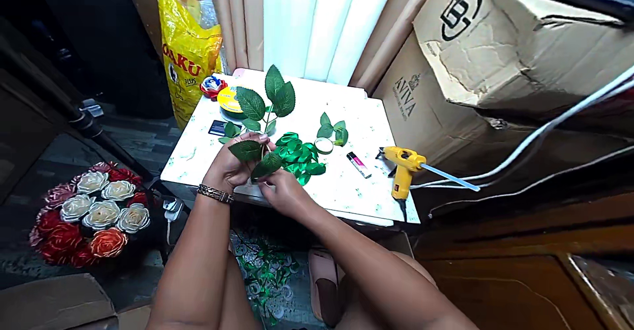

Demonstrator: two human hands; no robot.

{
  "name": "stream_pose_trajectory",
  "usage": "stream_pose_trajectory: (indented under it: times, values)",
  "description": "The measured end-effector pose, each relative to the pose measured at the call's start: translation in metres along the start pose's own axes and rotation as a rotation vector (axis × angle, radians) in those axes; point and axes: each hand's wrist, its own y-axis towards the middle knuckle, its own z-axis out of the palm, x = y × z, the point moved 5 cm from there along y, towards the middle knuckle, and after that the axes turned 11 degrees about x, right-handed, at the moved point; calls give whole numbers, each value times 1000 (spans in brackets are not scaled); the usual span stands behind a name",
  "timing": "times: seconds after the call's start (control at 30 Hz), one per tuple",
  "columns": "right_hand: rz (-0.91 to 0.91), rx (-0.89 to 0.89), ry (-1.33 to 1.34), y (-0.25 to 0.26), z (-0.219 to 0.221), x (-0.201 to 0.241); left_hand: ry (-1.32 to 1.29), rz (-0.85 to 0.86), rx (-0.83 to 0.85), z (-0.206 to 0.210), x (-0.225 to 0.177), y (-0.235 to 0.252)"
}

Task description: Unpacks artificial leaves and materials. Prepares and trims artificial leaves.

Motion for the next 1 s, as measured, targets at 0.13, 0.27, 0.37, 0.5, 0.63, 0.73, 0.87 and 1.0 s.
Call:
stream_pose_trajectory:
  times: [0.13, 0.27, 0.37, 0.5, 0.63, 0.73, 0.87, 1.0]
  values:
    - [153, -22, -137, 35, 18, 18, -80, 91, 11, -2, -6, -12]
    - [277, -7, -106, 61, 26, 3, -181, 137, -3, -10, -11, -15]
    - [370, 83, -107, 65, 21, 1, -205, 126, 3, -14, -12, -14]
    - [516, 224, 98, 37, 7, 4, -246, 90, -27, -17, -12, -14]
    - [490, 172, 483, -25, -20, -14, -254, 91, -34, -10, -16, -14]
    - [371, 5, 587, -76, -55, -21, -174, 65, 21, 3, -12, -16]
    - [207, -220, 747, -109, -82, -56, -68, 19, 188, 26, 5, -7]
    - [159, -79, 634, -124, -75, -77, -41, -60, 240, 47, 23, 7]
